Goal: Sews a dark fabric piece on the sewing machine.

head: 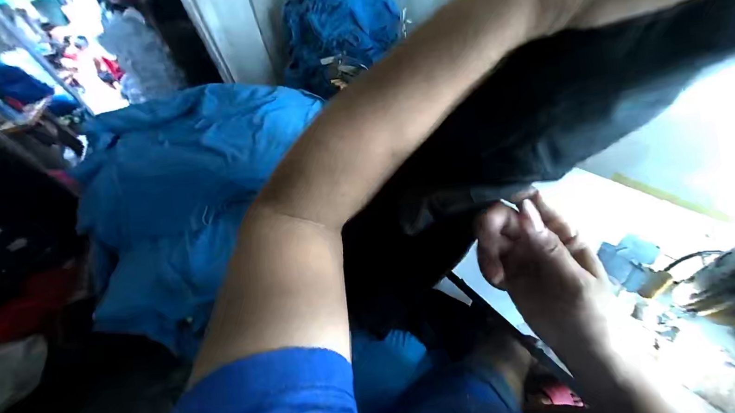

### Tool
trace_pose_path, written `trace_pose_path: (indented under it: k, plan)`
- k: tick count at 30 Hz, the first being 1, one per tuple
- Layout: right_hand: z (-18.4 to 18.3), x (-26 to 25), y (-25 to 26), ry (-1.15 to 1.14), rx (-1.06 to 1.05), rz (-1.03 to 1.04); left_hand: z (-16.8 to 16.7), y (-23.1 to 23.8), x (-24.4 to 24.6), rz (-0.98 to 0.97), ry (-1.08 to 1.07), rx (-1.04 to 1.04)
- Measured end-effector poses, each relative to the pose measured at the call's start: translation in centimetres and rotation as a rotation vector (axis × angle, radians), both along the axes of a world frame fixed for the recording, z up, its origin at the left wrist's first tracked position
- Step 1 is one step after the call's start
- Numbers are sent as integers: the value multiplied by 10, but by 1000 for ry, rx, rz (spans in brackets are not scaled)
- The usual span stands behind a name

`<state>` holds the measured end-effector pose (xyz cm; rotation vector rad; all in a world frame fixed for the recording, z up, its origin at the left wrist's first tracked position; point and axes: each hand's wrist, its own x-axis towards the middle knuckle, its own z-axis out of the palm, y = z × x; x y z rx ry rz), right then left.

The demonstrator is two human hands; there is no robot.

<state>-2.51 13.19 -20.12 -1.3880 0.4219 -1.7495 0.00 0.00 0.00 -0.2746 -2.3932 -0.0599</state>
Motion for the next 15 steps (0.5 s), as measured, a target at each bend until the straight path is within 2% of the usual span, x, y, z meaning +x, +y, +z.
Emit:
trace_pose_path:
  k: [1, 3, 6, 8, 11, 15]
  plan:
    - [-14, -15, 3, -89, 96, -48, -15, 13, -19, -170, -126, 147]
    - [-53, -47, 25, -184, 234, -188, -66, 19, -59, -427, -321, 328]
    - [-107, -77, 86, -218, 359, -374, -145, 51, -91, -620, -578, 638]
    - [-125, -83, 136, -97, 381, -429, -179, 69, -91, -676, -634, 640]
    - [-118, -77, 199, 31, 363, -467, -208, 67, -83, -661, -488, 558]
    - [-118, -77, 205, 135, 318, -708, -208, 55, -63, -565, -408, 487]
